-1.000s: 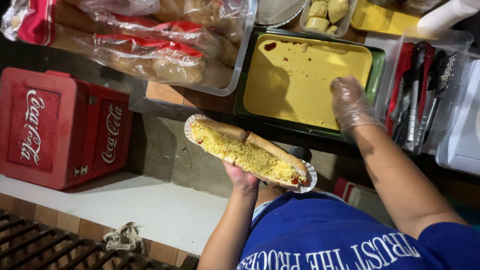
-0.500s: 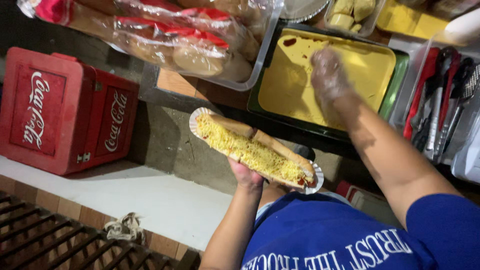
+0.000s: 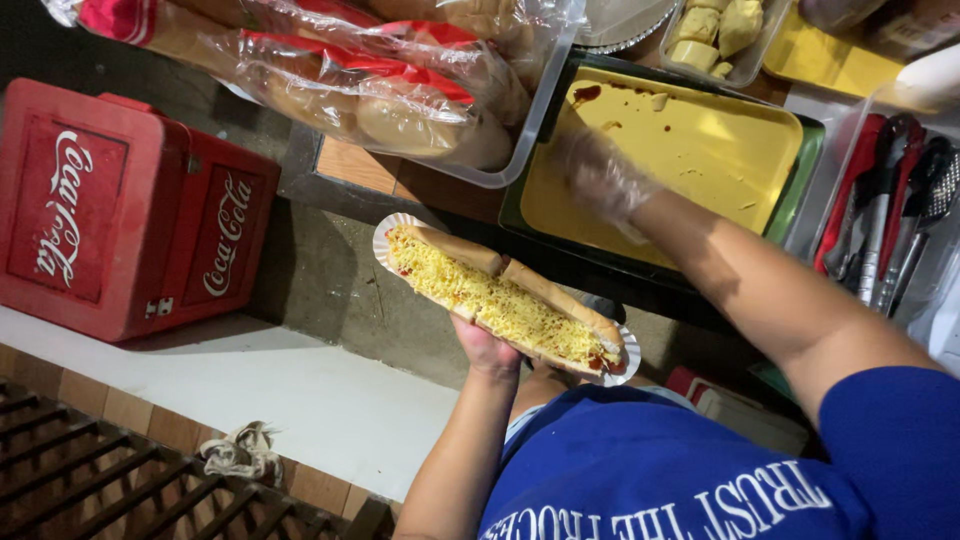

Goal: The person assembles a hot dog by adding shredded vegetables, sauce, and grated cheese to a bun. They use tongs to place the vegetables, squeeze sauce from a bottle, and grate cheese with a handheld grater before placing the finished hot dog on a tray.

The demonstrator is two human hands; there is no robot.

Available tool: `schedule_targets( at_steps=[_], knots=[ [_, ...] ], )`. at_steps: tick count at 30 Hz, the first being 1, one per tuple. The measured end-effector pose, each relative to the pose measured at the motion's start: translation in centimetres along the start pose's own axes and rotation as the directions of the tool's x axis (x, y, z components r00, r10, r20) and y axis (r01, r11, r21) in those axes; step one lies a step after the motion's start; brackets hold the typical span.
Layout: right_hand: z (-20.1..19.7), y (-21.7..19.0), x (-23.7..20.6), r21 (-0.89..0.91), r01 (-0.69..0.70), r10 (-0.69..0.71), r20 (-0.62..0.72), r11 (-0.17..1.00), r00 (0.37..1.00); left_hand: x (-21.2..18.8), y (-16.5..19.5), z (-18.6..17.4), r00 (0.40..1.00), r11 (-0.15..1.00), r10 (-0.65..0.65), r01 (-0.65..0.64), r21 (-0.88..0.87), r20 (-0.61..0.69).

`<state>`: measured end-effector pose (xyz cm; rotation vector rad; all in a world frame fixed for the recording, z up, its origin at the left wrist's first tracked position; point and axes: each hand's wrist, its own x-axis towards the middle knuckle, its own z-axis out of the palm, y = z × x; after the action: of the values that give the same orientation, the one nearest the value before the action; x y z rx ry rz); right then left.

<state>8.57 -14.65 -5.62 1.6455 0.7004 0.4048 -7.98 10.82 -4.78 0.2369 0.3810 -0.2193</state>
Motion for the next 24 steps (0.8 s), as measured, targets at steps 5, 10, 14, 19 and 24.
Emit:
schedule_targets(
  at_steps=[5,10,14,19,24],
  knots=[
    [-0.6,-0.7,-2.5,-0.972,-0.171,-0.452,-0.080,-0.163,0.888,0.6,0.7,0.0,0.998,0.999,-0.017,0.015,-0.033,-0.063],
    [0.3,2.1,-6.3,0.817,0.140,0.054,-0.133,-0.559,0.990,0.9,1.0,-0.2,1.000,0.999,-0.030,0.030,-0.025,-0.001],
    [-0.5,2.3,-5.0,0.745,-0.318,-0.124,0.305,-0.587,0.944,0.9,0.7,-0.4,1.000,1.000,-0.016,0.016,-0.016,-0.005],
    [-2.5,-0.6,-5.3,0.930,-0.293,-0.442,0.171,-0.222,0.880,1.1,0.8,-0.9,0.998,0.999,-0.044,0.044,-0.005,-0.036],
    [-1.0,-0.6,-11.1,0.485,-0.499,-0.343,0.377,-0.718,0.860,1.3,0.8,-1.3,0.997,0.997,-0.074,0.074,0.004,-0.017]
  ],
)
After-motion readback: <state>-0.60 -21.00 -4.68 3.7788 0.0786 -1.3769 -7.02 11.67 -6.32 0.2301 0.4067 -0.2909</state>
